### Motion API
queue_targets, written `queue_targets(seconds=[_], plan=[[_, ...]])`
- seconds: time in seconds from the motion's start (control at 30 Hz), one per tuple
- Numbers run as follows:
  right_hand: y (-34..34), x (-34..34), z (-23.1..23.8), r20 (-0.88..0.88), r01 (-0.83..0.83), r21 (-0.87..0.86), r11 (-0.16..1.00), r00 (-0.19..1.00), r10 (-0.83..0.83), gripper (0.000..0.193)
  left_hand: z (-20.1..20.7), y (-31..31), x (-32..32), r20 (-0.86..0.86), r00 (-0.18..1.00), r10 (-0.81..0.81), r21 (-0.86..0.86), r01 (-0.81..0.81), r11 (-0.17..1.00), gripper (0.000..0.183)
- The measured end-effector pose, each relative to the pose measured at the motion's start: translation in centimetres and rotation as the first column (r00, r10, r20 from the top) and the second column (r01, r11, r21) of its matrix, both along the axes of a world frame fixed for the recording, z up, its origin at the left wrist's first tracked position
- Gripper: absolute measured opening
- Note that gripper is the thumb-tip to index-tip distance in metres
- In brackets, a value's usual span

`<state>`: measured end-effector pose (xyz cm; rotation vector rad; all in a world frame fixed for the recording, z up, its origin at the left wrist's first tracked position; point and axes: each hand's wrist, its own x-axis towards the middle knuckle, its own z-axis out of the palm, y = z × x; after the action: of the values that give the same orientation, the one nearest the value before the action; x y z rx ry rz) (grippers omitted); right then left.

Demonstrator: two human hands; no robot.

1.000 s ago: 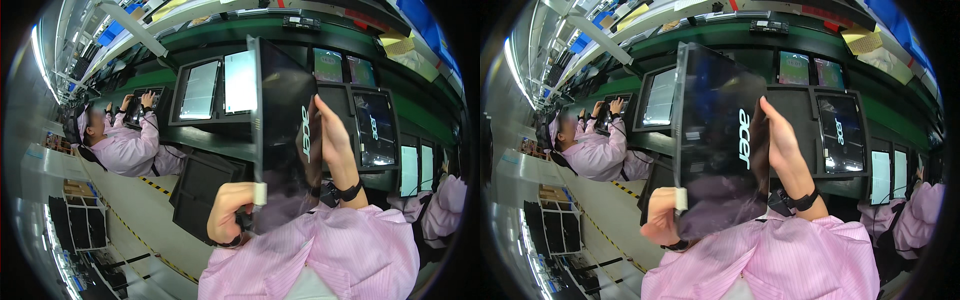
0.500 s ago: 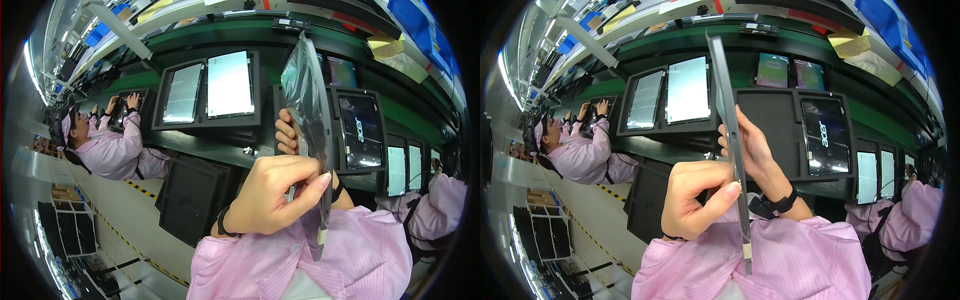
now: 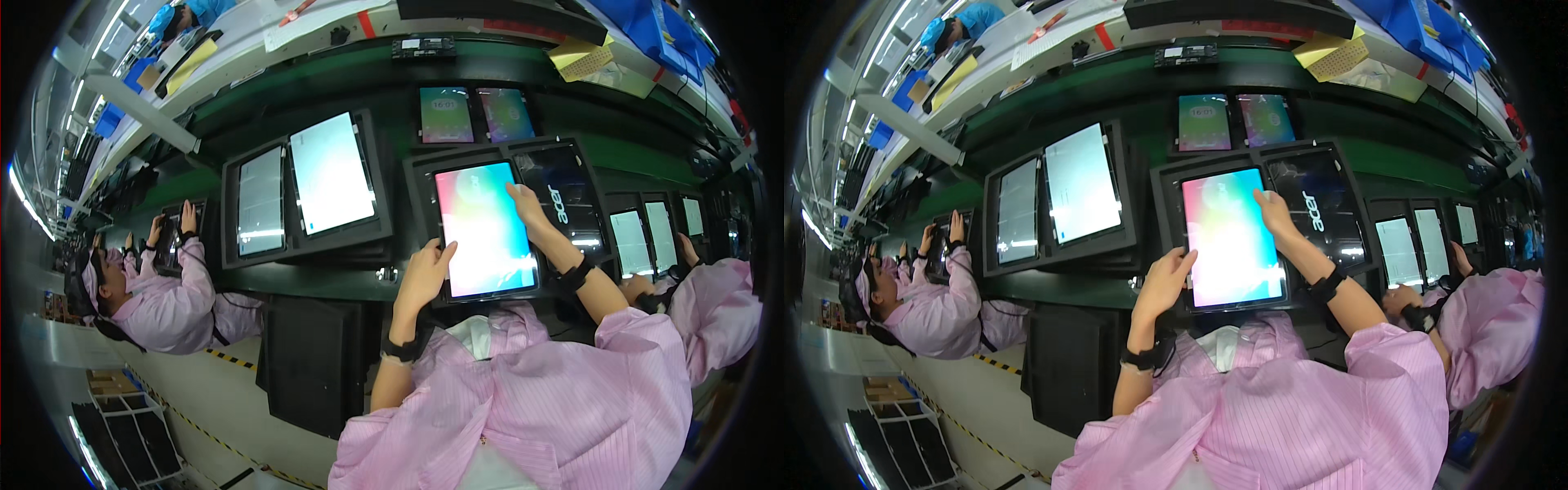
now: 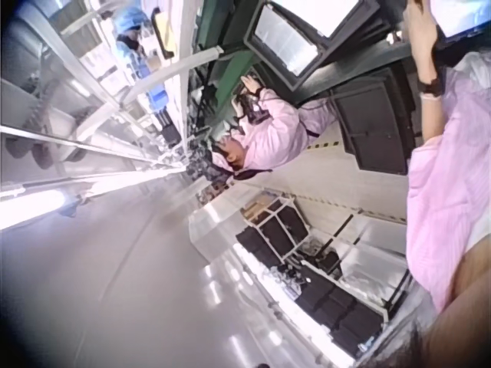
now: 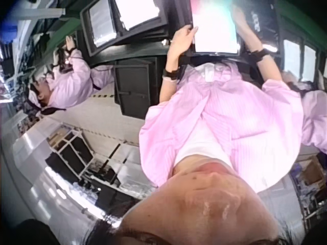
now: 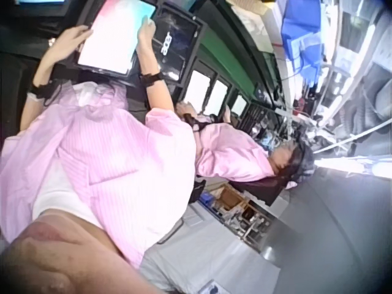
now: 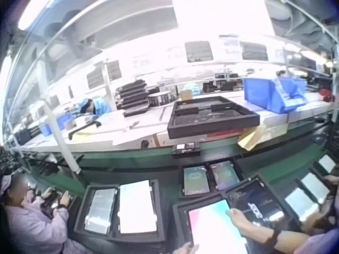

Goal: Inspecting and handling tablets on an electronics assembly line.

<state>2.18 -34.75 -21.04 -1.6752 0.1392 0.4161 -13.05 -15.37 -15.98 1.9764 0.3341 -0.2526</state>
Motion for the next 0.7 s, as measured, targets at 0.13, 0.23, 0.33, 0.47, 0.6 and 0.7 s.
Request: queue_targets(seconds=[0.13, 0.23, 0.33, 0.47, 0.6, 0.7], plan=[[2.5, -0.1, 1.1, 0.415, 0.026, -0.609, 0.793, 0.862, 0.291, 0.051, 0.6, -1.4, -0.6, 0.092, 0.996, 0.022, 0.068, -0.028, 0.997, 0.056], [0.4, -2.2, 4.1, 0.715, 0.262, -0.663, 0.701, 0.498, 0.491, 0.053, 1.9, -2.8, -1.3, 0.329, 0.941, -0.076, 0.331, -0.039, 0.943, 0.063], [-6.7, -1.6, 6.7, 0.571, 0.058, -0.459, 0.886, 0.784, 0.244, 0.033, 1.7, -4.2, -0.7, 0.276, 0.927, -0.254, 0.482, 0.095, 0.871, 0.065], [-11.8, -0.4, 3.7, 0.431, 0.4, -0.902, 0.162, 0.861, 0.271, 0.048, -0.2, -6.5, 0.6, 0.16, 0.88, -0.448, 0.597, 0.275, 0.754, 0.066], [-13.7, 0.1, 0.8, 0.457, 0.426, -0.885, 0.187, 0.873, 0.169, 0.052, -2.0, -8.6, 1.4, 0.226, 0.848, -0.48, 0.601, 0.266, 0.753, 0.07], [-14.6, 0.4, 0.3, 0.631, 0.593, -0.775, 0.219, 0.709, 0.314, 0.039, -2.7, -9.1, 1.4, 0.166, 0.848, -0.503, 0.646, 0.292, 0.705, 0.074]])
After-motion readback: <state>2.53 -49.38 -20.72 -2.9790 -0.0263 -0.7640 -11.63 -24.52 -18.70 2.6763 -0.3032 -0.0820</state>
